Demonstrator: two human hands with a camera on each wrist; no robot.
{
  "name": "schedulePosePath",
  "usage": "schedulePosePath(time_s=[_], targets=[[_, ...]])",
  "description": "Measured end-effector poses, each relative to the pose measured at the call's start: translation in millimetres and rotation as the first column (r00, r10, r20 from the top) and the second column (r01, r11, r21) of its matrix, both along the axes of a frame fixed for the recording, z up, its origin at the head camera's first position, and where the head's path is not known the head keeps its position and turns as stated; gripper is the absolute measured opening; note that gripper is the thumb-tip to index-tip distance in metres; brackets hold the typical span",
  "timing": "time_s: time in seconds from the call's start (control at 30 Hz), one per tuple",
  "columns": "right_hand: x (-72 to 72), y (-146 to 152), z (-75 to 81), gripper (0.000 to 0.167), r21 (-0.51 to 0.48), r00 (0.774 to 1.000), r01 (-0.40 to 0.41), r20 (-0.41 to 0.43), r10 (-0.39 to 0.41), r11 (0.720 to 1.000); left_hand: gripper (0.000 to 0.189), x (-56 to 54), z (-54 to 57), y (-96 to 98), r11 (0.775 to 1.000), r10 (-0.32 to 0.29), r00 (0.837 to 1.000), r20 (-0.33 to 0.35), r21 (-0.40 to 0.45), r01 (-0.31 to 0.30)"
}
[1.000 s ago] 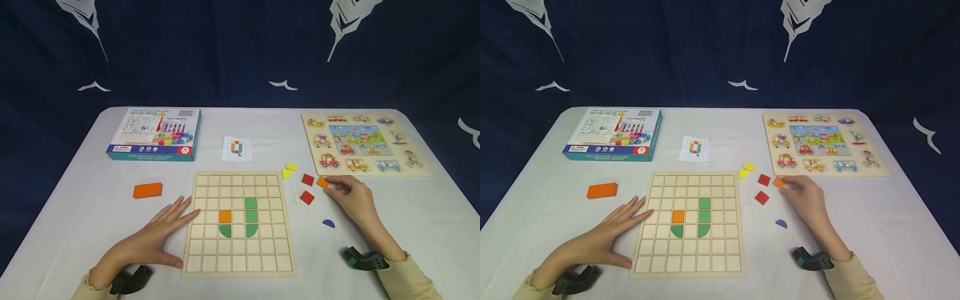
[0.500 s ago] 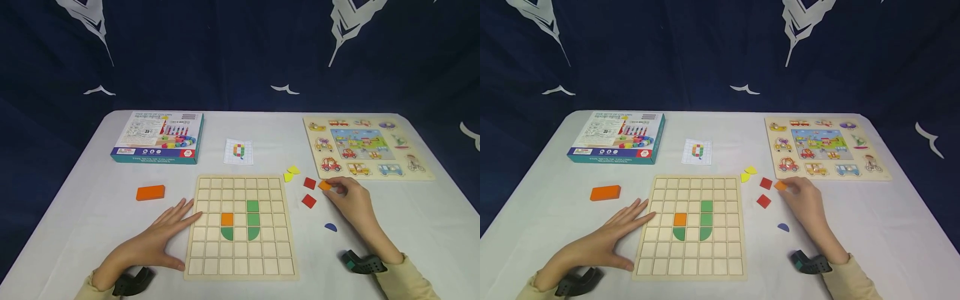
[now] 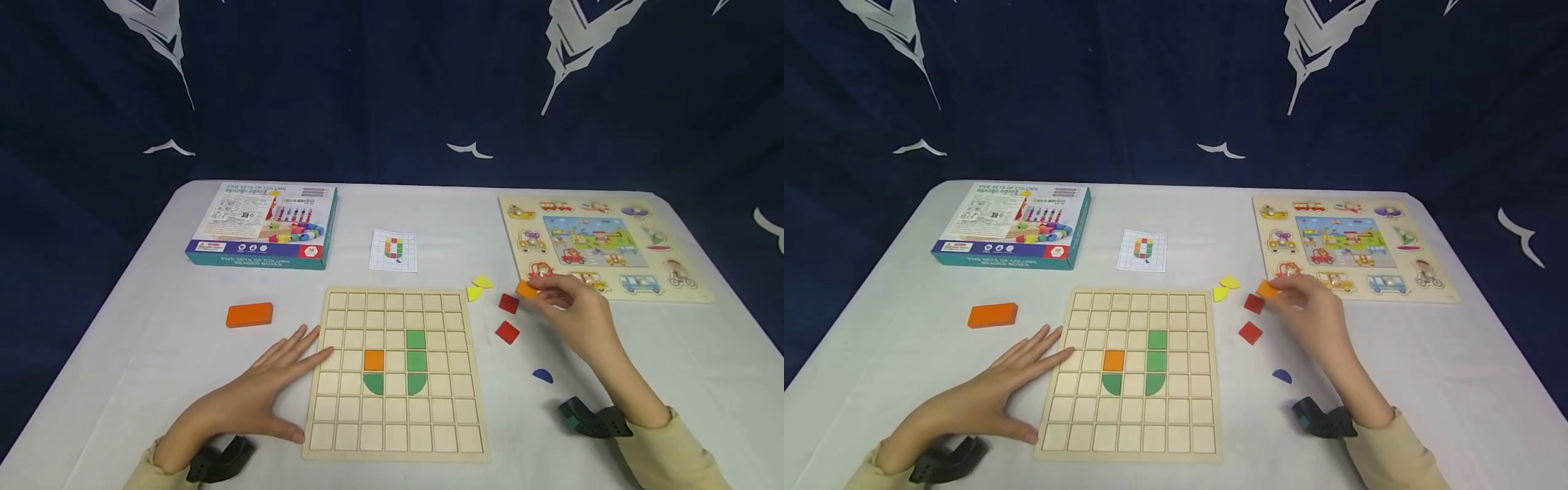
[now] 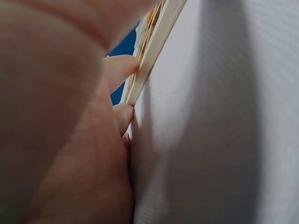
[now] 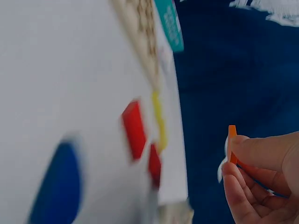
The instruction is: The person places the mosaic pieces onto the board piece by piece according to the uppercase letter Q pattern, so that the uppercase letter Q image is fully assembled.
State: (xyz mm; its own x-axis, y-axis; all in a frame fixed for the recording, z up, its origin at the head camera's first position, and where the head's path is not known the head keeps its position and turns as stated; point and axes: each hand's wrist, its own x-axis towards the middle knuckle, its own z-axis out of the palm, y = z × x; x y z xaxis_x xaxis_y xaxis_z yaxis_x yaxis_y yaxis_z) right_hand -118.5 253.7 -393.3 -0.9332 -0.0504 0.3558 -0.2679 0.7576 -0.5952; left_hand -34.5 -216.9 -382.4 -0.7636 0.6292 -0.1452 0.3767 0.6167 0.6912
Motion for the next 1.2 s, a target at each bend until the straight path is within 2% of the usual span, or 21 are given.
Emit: schedulePosePath(time_s=[0.03, 0.13, 0.23, 0.3, 0.4, 0.53, 0.63, 0.87, 1.2], targets=[[-1.9, -6, 3.8, 0.027, -0.027, 0.999, -0.033, -0.003, 0.033, 0.999, 0.11, 0.1, 0.0, 0.0, 1.0, 0.0, 1.0, 0.0, 0.0, 0.0], [-0.1, -40, 33.3, 0.025, -0.107, 0.992, -0.122, 0.019, 0.125, 0.987, 0.11, 0.1, -0.1, -0.3, 1.0, -0.002, 1.0, 0.0, -0.001, 0.002], [3.3, -78, 60.1, 0.024, -0.184, 0.972, -0.221, 0.039, 0.231, 0.958, 0.11, -0.4, 0.1, -0.8, 1.0, -0.007, 1.0, -0.007, -0.004, 0.007], [2.6, -100, 67.0, 0.023, -0.21, 0.956, -0.271, 0.059, 0.289, 0.939, 0.111, -0.8, 0.0, -1.2, 1.0, -0.009, 1.0, -0.017, -0.005, 0.009], [1.8, -128, 65.1, 0.02, -0.286, 0.922, -0.322, 0.122, 0.368, 0.902, 0.111, -1.9, 0.0, -1.8, 1.0, -0.012, 1.0, -0.021, -0.009, 0.012], [4.7, -156, 54.3, 0.017, -0.381, 0.861, -0.372, 0.199, 0.468, 0.847, 0.111, -2.5, -0.4, -2.2, 1.0, -0.015, 1.0, -0.014, -0.018, 0.015], [8.1, -168, 45.3, 0.016, -0.401, 0.833, -0.397, 0.221, 0.508, 0.826, 0.111, -2.5, -0.8, -2.2, 0.999, -0.022, 0.999, -0.024, -0.025, 0.021], [12.2, -178, 28.8, 0.014, -0.378, 0.803, -0.422, 0.266, 0.533, 0.824, 0.112, -3.6, -0.3, -0.9, 0.999, -0.026, 0.999, -0.026, -0.034, 0.025], [13.8, -186, 12.2, 0.015, -0.24, 0.79, -0.531, 0.207, 0.578, 0.812, 0.112, -4.4, 1.1, -0.9, 0.999, -0.019, 1.0, -0.012, -0.04, 0.019]])
